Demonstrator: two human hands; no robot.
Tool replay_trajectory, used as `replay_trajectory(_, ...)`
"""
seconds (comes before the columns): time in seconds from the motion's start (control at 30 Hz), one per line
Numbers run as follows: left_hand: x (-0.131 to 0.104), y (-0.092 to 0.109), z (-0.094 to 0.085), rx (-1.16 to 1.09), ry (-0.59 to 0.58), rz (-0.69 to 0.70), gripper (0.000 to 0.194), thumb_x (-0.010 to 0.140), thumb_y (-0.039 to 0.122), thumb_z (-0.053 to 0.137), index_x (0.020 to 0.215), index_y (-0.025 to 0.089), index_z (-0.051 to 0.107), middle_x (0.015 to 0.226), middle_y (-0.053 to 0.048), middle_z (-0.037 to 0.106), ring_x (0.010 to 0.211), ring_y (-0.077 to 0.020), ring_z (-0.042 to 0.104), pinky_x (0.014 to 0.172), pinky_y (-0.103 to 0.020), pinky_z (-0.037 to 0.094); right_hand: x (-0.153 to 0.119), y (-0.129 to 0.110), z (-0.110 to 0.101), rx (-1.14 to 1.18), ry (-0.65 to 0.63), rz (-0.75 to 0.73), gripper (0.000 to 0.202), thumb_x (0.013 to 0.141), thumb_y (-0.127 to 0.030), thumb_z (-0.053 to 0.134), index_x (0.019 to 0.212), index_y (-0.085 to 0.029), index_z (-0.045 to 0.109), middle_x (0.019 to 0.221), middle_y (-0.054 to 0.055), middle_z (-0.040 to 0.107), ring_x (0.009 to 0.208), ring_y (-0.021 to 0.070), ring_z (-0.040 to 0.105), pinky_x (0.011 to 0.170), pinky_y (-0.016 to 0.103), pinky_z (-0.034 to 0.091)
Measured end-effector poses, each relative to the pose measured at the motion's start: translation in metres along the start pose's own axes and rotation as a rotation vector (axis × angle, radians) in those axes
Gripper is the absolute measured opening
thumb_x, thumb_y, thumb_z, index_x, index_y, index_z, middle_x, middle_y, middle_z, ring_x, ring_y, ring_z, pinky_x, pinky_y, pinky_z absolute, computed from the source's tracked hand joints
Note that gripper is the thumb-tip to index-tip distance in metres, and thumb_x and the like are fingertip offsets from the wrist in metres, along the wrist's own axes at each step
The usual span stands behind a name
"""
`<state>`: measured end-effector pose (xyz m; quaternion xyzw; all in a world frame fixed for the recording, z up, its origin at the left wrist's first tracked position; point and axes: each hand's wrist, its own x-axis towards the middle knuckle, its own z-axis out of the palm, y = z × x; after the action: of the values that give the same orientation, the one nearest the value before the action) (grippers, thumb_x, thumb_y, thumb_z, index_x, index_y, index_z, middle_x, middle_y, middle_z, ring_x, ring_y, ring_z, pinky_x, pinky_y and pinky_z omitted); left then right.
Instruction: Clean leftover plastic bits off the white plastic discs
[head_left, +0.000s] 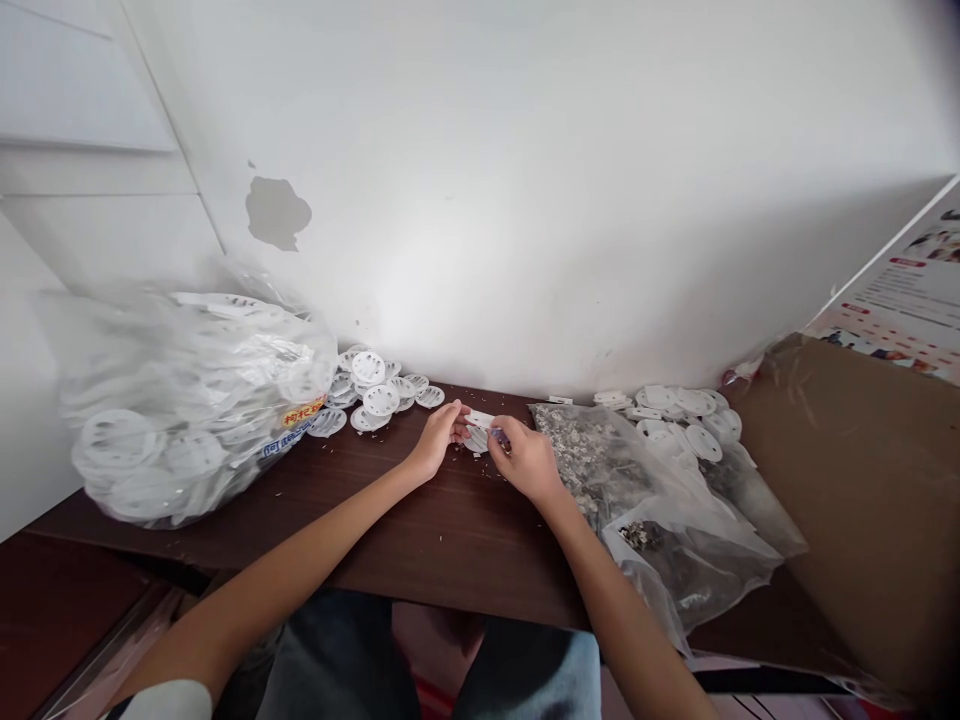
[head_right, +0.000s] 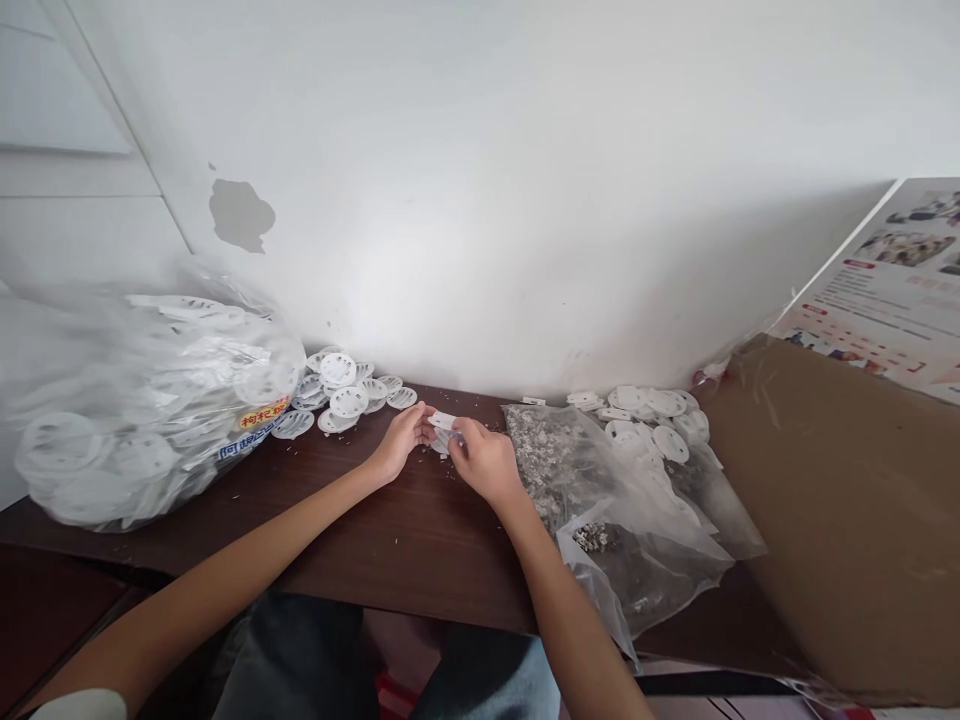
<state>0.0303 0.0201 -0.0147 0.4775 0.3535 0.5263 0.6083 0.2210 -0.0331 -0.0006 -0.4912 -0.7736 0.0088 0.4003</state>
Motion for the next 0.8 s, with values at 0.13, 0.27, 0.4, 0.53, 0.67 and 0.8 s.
replay_trajectory(0.13, -0.001, 0.003, -0.004, 0.002, -0.075, -0.026, 0.053, 0.086, 0.061, 0.078, 0.111, 0.015, 0.075, 0.087, -0.006, 0.071, 0.074, -0.0157, 0.064, 0.069, -0.027, 0.049, -0.004, 0.008, -0.001, -0.274, -0.172, -0.189, 0.016, 0.101, -0.021, 0.051, 0.106, -0.022, 0.066, 0.093, 0.006, 0.073, 0.071, 0.018, 0.063, 0.063, 0.029, 0.033)
replay_trajectory(0.27, -0.004, 0.006, -0.005, -0.035, -0.074, -0.04, 0.051, 0.081, 0.047, 0.087, 0.119, 0.018, 0.072, 0.1, -0.006, 0.075, 0.08, -0.0156, 0.067, 0.073, -0.028, 0.052, -0.004, 0.01, 0.001, -0.223, -0.208, -0.158, 0.018, 0.101, -0.023, 0.053, 0.115, -0.024, 0.066, 0.101, 0.007, 0.074, 0.075, 0.0186, 0.064, 0.064, 0.028, 0.035)
replay_trajectory(0.4, -0.002, 0.007, -0.006, -0.112, -0.027, -0.056, 0.053, 0.082, 0.041, 0.089, 0.125, 0.02, 0.067, 0.106, -0.007, 0.076, 0.088, -0.0177, 0.072, 0.08, -0.03, 0.056, 0.001, 0.005, 0.0, 0.143, -0.044, 0.039, 0.018, 0.099, -0.038, 0.061, 0.112, -0.024, 0.064, 0.094, 0.004, 0.069, 0.077, 0.0187, 0.061, 0.067, 0.028, 0.042)
replay_trajectory(0.53, -0.003, 0.009, -0.006, -0.145, -0.115, -0.133, 0.055, 0.08, 0.037, 0.092, 0.127, 0.017, 0.07, 0.111, -0.011, 0.078, 0.094, -0.0201, 0.075, 0.087, -0.033, 0.057, 0.012, 0.003, -0.004, 0.798, 0.298, 0.385, 0.029, 0.099, -0.051, 0.06, 0.086, -0.025, 0.056, 0.07, -0.004, 0.048, 0.057, 0.0136, 0.043, 0.055, 0.026, 0.037)
replay_trajectory(0.67, -0.01, 0.009, 0.001, -0.123, -0.231, -0.211, 0.051, 0.077, 0.031, 0.095, 0.121, 0.015, 0.076, 0.114, -0.013, 0.079, 0.098, -0.0208, 0.075, 0.094, -0.035, 0.057, 0.02, 0.005, -0.024, 1.503, 0.393, 0.579, 0.025, 0.095, -0.041, 0.062, 0.081, -0.024, 0.052, 0.068, -0.006, 0.039, 0.052, 0.0108, 0.037, 0.054, 0.024, 0.042)
replay_trajectory(0.8, -0.019, 0.008, 0.011, -0.119, -0.266, -0.289, 0.043, 0.074, 0.029, 0.098, 0.11, 0.015, 0.079, 0.107, -0.01, 0.079, 0.096, -0.0175, 0.074, 0.094, -0.032, 0.057, 0.02, 0.002, -0.046, 1.802, 0.39, 0.59, 0.023, 0.099, -0.039, 0.056, 0.083, -0.023, 0.053, 0.069, -0.007, 0.035, 0.049, 0.0098, 0.027, 0.047, 0.022, 0.035)
